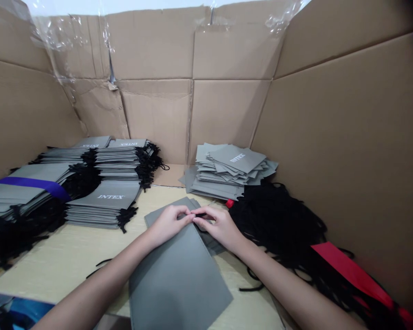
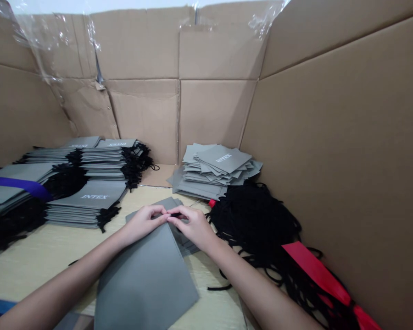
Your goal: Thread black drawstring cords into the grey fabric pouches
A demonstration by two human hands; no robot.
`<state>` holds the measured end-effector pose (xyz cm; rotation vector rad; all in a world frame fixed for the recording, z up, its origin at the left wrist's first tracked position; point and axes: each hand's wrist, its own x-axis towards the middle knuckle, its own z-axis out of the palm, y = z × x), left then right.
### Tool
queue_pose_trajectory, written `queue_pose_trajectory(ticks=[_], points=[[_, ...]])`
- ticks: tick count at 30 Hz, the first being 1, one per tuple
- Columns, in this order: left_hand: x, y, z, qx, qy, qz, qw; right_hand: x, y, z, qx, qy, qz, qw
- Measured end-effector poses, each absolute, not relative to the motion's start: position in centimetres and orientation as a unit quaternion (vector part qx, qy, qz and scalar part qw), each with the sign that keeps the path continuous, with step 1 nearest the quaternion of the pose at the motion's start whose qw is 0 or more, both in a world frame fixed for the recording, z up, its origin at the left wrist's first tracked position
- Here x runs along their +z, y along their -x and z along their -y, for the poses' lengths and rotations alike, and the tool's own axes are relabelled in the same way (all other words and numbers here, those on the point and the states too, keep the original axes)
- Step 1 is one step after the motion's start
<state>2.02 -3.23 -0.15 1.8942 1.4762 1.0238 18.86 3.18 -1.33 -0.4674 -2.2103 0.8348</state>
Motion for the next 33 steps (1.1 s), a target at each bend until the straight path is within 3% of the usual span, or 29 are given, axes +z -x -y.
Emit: queue_pose_trajectory(ticks=[7, 24, 33], points=[[0.0, -1.9, 3.1, 0.388, -0.7, -0.53, 0.28, -1.5, -19.3, -4.0, 0.291, 0.19, 0.869, 0.352], [-0.3, -2.2, 3.5, 0.319, -0.737, -0.544, 0.245, -1.0, -19.7, -4.7, 0.432, 0.187, 0.839, 0.273], [0.4, -2.2, 3.3, 0.393, -0.705, -0.516, 0.286, -1.3, -19.1, -4.6, 0.559, 0.211, 0.719, 0.355]])
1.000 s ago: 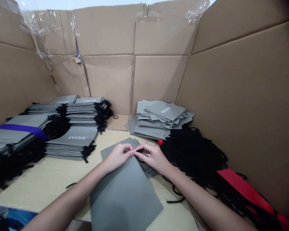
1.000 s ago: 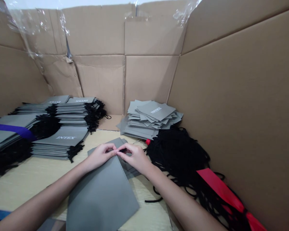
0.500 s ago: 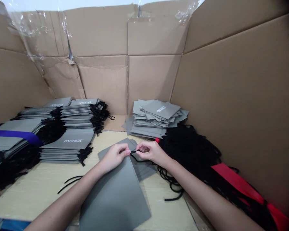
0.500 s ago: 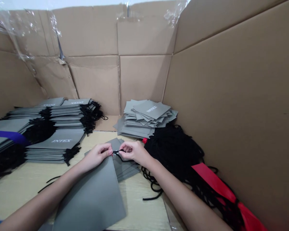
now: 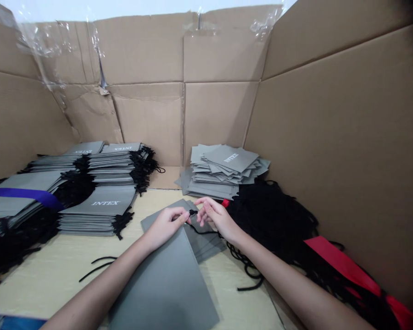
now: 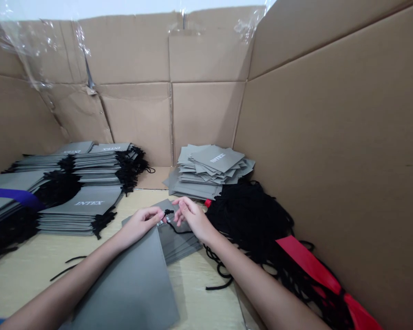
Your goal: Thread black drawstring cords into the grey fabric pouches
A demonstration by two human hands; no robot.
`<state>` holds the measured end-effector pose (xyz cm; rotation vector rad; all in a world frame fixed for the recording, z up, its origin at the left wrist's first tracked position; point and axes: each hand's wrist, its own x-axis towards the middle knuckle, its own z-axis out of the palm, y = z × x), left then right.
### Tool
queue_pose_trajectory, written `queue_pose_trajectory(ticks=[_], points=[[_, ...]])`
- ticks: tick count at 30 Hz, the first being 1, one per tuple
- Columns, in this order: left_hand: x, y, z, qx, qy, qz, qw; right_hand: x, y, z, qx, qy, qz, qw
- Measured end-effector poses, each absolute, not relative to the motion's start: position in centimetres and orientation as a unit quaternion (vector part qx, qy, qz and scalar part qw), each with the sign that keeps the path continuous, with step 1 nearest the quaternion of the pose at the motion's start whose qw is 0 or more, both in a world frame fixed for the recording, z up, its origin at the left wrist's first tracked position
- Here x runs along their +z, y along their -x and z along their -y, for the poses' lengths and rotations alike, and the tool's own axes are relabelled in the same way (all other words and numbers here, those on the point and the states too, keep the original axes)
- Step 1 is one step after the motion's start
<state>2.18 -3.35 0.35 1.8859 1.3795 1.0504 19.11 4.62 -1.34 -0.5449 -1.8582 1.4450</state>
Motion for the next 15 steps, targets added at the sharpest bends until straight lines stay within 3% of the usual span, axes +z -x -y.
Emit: queue_pose_trajectory(ticks=[6, 15], points=[[0.2, -2.3, 3.4, 0.401, -0.709, -0.472, 0.337, -2.4, -18.4, -4.1, 0.586, 0.244, 0.718, 0.285], [0.1, -2.4, 3.3, 0.374, -0.746, -0.483, 0.265, -1.1, -18.1, -2.2, 0.773, 0.222, 0.529, 0.271]])
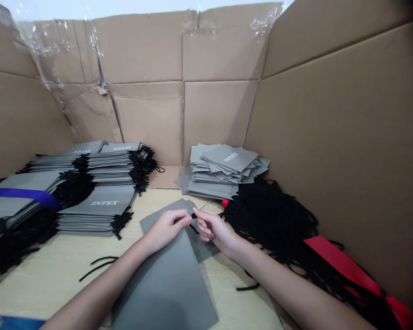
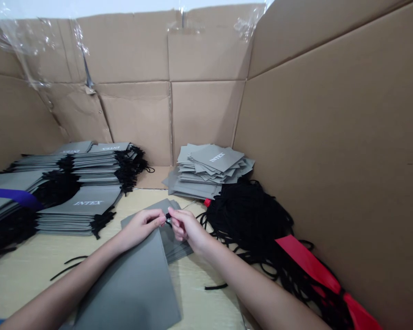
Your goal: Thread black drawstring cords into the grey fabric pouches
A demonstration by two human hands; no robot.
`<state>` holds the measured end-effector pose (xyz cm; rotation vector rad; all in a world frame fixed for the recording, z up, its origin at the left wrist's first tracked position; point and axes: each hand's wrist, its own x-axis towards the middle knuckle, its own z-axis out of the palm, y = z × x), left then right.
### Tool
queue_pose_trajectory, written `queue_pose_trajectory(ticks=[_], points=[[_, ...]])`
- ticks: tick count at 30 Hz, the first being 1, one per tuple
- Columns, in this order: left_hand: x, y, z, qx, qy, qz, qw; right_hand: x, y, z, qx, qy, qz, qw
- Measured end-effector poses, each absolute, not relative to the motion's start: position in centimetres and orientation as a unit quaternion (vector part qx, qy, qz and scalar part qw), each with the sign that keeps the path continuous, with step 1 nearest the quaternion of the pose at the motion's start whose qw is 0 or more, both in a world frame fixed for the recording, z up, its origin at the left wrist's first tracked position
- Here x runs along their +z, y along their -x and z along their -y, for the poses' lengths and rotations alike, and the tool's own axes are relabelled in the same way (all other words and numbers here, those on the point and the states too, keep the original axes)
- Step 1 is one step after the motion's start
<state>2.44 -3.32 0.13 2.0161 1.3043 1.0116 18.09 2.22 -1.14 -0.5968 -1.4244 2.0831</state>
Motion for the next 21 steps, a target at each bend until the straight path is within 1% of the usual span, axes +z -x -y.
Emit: queue_pose_trajectory(ticks=[3, 6, 8, 10, 12, 15, 17, 19, 21], points=[[0.1, -2.6, 3.4, 0.367, -0.749, -0.497, 0.238, -1.2, -18.1, -2.3, 0.826, 0.24, 0.446, 0.246], [0.1, -2.8, 3.5, 0.356, -0.751, -0.511, 0.221, -1.4, -18.0, -2.4, 0.842, 0.265, 0.404, 0.241], [0.1, -2.8, 3.5, 0.354, -0.747, -0.519, 0.219, -1.4, -17.9, -2.5, 0.831, 0.274, 0.42, 0.243], [0.1, -2.7, 3.5, 0.356, -0.74, -0.524, 0.225, -1.4, -17.9, -2.6, 0.791, 0.276, 0.482, 0.255], [0.2, -2.3, 3.5, 0.362, -0.735, -0.521, 0.238, -1.2, -18.3, -2.7, 0.69, 0.271, 0.606, 0.288], [0.2, -1.7, 3.3, 0.367, -0.731, -0.511, 0.263, -0.8, -19.0, -2.9, 0.407, 0.271, 0.807, 0.332], [0.2, -1.4, 3.2, 0.362, -0.731, -0.508, 0.278, -0.6, -19.4, -2.9, 0.256, 0.279, 0.868, 0.322], [0.2, -1.3, 3.1, 0.348, -0.734, -0.502, 0.297, -0.6, -19.6, -2.6, 0.195, 0.269, 0.895, 0.299], [0.1, -1.3, 3.1, 0.329, -0.74, -0.492, 0.319, -0.6, -19.5, -2.1, 0.175, 0.233, 0.913, 0.287]])
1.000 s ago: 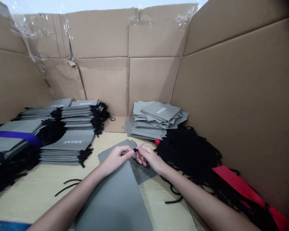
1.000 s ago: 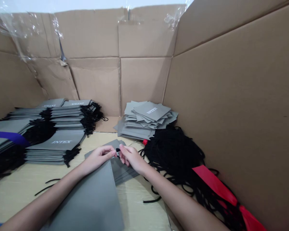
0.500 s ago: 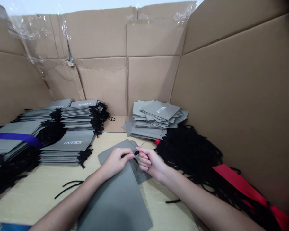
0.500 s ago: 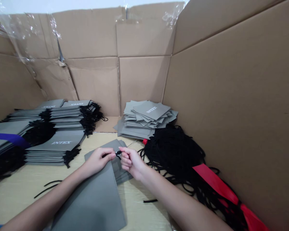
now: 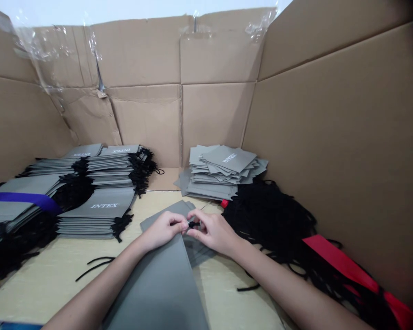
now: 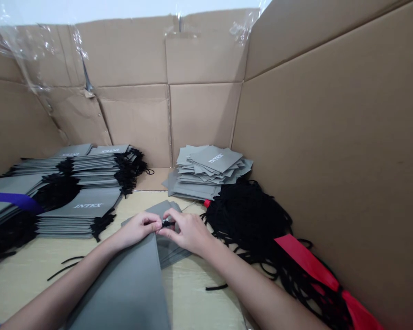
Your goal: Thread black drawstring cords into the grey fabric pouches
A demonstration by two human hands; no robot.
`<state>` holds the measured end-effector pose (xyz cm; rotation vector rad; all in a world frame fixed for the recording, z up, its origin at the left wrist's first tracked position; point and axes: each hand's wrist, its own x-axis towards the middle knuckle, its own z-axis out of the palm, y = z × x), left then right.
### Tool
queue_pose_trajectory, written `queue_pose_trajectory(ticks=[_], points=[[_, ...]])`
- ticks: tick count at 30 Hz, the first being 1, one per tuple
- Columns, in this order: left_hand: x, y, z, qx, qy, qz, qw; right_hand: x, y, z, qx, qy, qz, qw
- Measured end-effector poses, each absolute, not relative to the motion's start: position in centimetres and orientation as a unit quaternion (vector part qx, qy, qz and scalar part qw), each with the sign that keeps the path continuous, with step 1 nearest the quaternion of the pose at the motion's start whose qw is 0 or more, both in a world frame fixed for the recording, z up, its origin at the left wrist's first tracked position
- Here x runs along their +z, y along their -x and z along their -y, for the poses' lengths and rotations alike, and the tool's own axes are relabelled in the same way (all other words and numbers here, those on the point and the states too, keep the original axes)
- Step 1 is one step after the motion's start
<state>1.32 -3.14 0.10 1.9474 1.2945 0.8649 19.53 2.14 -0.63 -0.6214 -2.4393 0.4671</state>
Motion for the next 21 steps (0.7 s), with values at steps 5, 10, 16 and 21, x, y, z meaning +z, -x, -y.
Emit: queue_pose_trajectory(ticks=[5, 10, 16, 21], points=[[0.1, -1.5, 3.4, 0.327, -0.744, -0.467, 0.348, -0.5, -19.4, -1.8, 0.158, 0.171, 0.934, 0.27], [0.8, -1.5, 3.7, 0.349, -0.744, -0.456, 0.341, -0.5, -19.8, -3.1, 0.141, 0.127, 0.951, 0.244], [1.1, -1.3, 3.9, 0.356, -0.745, -0.457, 0.332, -0.5, -20.2, -4.1, 0.175, 0.084, 0.951, 0.24], [1.0, -1.2, 3.7, 0.301, -0.744, -0.459, 0.38, -0.3, -20.4, -4.1, 0.202, 0.107, 0.94, 0.254]])
